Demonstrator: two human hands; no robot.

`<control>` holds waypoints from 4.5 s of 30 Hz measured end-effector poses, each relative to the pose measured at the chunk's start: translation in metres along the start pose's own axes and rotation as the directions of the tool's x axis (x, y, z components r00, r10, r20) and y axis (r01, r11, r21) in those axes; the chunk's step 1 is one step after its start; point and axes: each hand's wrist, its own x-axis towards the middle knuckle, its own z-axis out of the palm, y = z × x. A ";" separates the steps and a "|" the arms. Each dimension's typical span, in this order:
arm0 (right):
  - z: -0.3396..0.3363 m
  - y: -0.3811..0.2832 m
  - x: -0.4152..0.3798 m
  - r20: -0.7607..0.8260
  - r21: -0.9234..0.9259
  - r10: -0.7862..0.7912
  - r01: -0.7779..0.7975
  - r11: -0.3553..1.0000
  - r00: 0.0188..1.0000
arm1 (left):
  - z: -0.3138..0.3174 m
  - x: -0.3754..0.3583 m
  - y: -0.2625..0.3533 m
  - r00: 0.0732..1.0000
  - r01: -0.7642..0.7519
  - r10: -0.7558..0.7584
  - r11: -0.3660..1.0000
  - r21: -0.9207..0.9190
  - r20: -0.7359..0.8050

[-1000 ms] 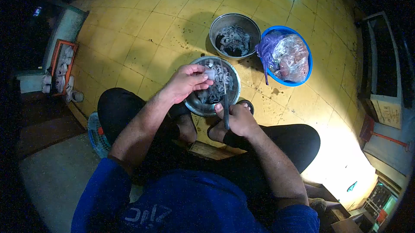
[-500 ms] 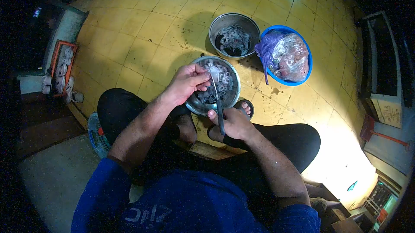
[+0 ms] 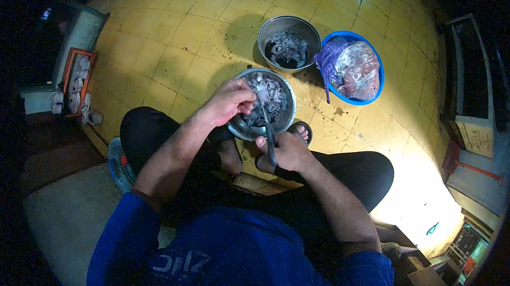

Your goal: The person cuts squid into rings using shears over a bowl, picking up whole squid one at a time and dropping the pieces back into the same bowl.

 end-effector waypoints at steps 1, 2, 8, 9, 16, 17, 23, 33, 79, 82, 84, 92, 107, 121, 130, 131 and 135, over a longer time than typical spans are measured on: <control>-0.001 -0.001 0.000 0.034 0.009 0.051 -0.051 0.999 0.998 | 0.000 -0.001 -0.001 1.000 0.000 0.000 1.000 0.000 -0.001; -0.002 -0.003 0.000 0.034 0.009 0.050 -0.051 0.999 0.998 | 0.001 -0.001 -0.001 0.999 0.028 -0.029 0.999 0.017 0.017; -0.007 -0.009 -0.006 0.045 0.081 0.051 -0.054 0.995 0.998 | -0.001 0.000 0.001 0.997 0.070 -0.069 0.997 -0.021 0.027; -0.007 -0.008 -0.006 0.045 0.106 0.027 -0.032 0.994 0.999 | 0.000 -0.001 0.002 0.995 0.095 -0.095 0.995 -0.002 0.025; -0.016 -0.003 -0.003 0.033 0.098 -0.043 0.039 0.994 0.999 | -0.002 0.001 -0.004 0.973 0.187 -0.207 0.966 0.178 0.101; -0.020 -0.003 -0.004 -0.010 0.005 -0.082 0.082 0.997 0.997 | -0.003 0.004 -0.005 0.973 0.188 -0.208 0.966 0.178 0.102; -0.044 -0.006 -0.004 -0.066 -0.150 0.194 -0.202 0.968 0.979 | -0.014 0.019 -0.024 0.998 0.050 -0.002 0.665 0.745 -0.066; -0.050 -0.006 -0.008 -0.135 -0.283 0.167 -0.200 0.938 0.977 | -0.055 0.087 -0.153 0.981 -0.083 -0.178 -0.046 0.995 0.074; -0.007 0.008 0.002 0.188 0.046 -0.072 0.065 0.997 0.980 | -0.008 -0.018 0.015 0.999 -0.012 0.012 1.000 -0.003 -0.051; -0.009 0.002 0.002 0.223 0.049 -0.048 0.038 0.998 0.974 | -0.007 -0.012 0.006 0.999 -0.007 0.008 1.000 0.023 -0.041; -0.009 0.001 0.002 0.215 0.055 -0.044 0.033 0.998 0.976 | -0.003 -0.013 0.005 0.999 -0.006 0.007 0.999 0.041 -0.032; -0.005 0.008 0.005 0.097 0.075 -0.007 0.000 0.997 0.995 | -0.003 -0.011 0.007 0.999 0.006 -0.015 0.986 0.168 0.051; -0.003 0.000 -0.003 0.002 0.014 0.001 -0.001 1.000 1.000 | -0.002 -0.011 0.012 0.986 0.128 -0.156 0.937 0.324 0.062; -0.006 0.010 0.007 -0.053 0.060 0.067 -0.063 0.996 0.996 | -0.005 -0.008 0.007 0.994 0.096 -0.108 0.955 0.279 0.028; -0.001 0.015 0.007 0.071 0.157 0.070 -0.081 0.984 0.995 | -0.004 -0.007 0.010 0.990 -0.069 0.075 0.996 0.061 -0.115; 0.003 0.016 0.006 0.047 0.219 0.031 -0.041 0.975 0.998 | -0.004 -0.007 0.010 0.990 -0.069 0.076 0.996 0.061 -0.115; 0.003 0.010 0.005 0.151 0.238 -0.010 -0.027 0.971 0.988 | -0.004 -0.006 0.007 0.990 -0.092 0.095 0.995 0.035 -0.102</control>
